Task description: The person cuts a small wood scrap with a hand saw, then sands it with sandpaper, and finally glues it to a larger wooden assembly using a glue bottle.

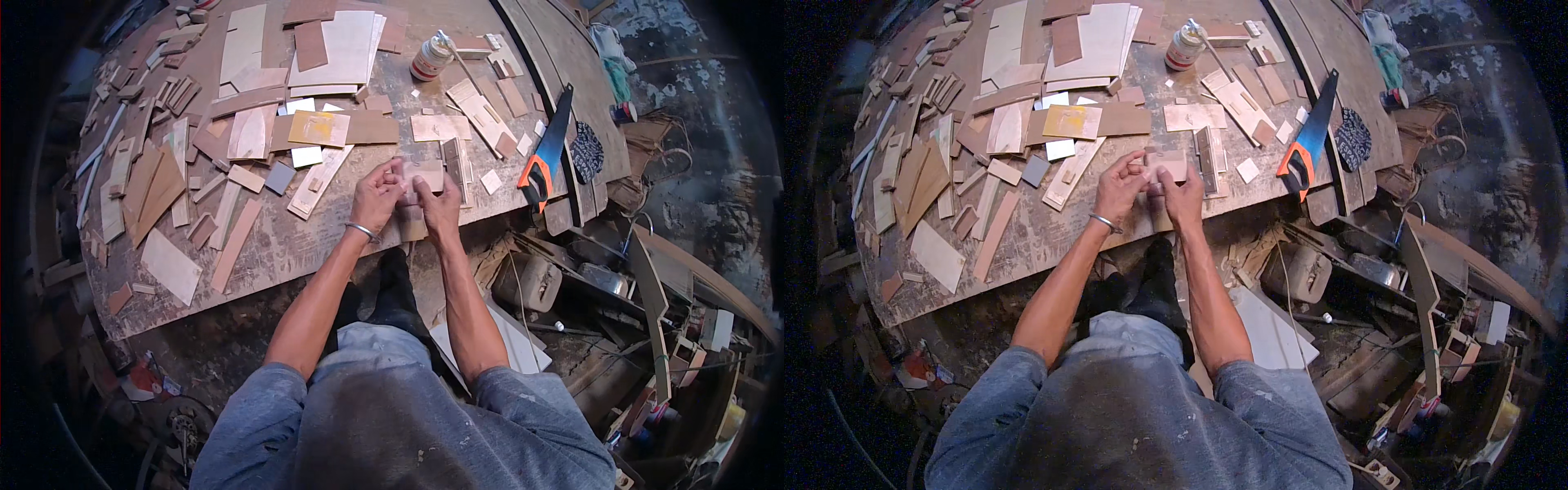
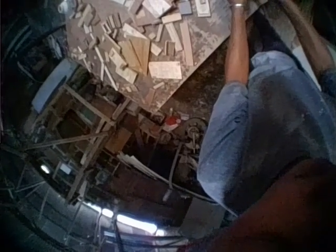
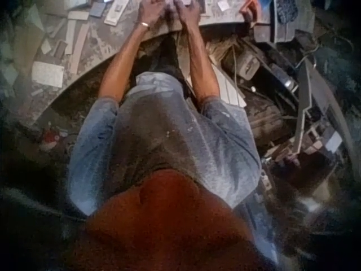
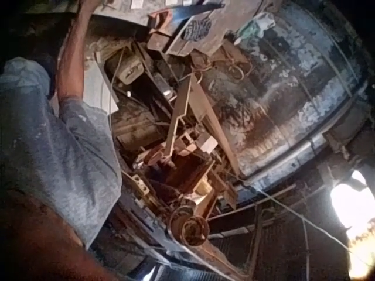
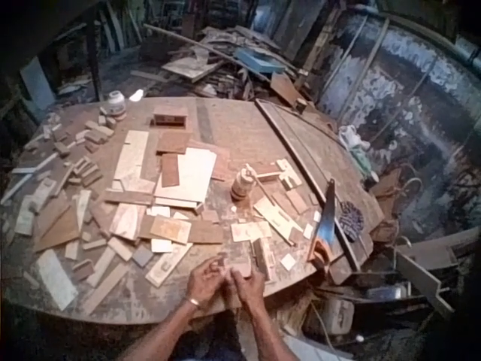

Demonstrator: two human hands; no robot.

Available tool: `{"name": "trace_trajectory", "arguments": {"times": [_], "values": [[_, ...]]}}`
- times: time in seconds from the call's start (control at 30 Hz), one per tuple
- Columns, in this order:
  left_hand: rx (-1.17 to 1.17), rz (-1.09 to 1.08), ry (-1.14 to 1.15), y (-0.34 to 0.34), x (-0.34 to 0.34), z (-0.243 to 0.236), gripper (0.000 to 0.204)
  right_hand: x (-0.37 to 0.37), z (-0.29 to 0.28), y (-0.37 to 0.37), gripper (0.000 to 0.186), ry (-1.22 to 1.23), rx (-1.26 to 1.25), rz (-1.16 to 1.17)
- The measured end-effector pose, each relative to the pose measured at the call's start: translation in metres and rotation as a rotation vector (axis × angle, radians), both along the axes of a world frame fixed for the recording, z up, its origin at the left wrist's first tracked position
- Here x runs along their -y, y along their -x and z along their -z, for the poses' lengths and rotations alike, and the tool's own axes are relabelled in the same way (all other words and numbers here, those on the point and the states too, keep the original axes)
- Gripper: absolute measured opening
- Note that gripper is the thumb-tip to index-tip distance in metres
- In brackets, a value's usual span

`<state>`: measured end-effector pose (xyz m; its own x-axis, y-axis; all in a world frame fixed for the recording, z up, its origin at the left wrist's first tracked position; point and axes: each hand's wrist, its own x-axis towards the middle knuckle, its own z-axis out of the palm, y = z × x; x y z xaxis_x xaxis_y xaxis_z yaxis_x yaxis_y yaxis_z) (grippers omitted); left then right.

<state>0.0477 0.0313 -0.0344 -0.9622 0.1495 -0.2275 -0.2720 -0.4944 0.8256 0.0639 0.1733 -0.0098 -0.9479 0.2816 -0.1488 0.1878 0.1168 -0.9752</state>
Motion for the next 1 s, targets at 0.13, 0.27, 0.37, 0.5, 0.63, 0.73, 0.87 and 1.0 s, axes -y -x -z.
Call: {"name": "trace_trajectory", "arguments": {"times": [0.13,0.27,0.37,0.5,0.63,0.73,0.87,1.0], "values": [[-0.530,0.015,0.971,0.016,0.013,0.061,0.061,-0.002,0.040,0.020,0.022,-0.621,-0.290,-0.048],[-0.515,0.283,1.424,0.017,0.000,0.061,0.065,0.004,0.075,0.022,0.015,-0.736,-0.266,0.008],[-0.469,0.354,1.478,0.021,-0.003,0.063,0.067,0.004,0.087,0.024,0.012,-0.826,-0.276,-0.014],[-0.426,0.368,1.477,0.020,0.010,0.065,0.071,0.021,0.082,-0.003,0.010,-0.861,-0.099,-0.044],[-0.423,0.413,1.460,0.024,0.003,0.065,0.076,0.016,0.079,0.012,0.013,-0.886,-0.067,-0.047],[-0.434,0.404,1.452,0.023,0.005,0.065,0.078,0.016,0.079,0.001,0.014,-0.863,-0.097,-0.029],[-0.411,0.442,1.444,0.019,0.004,0.062,0.078,0.017,0.077,0.003,0.014,-0.897,-0.075,-0.059],[-0.445,0.409,1.446,0.025,0.005,0.063,0.076,0.012,0.081,0.008,0.012,-0.952,-0.144,-0.055]]}}
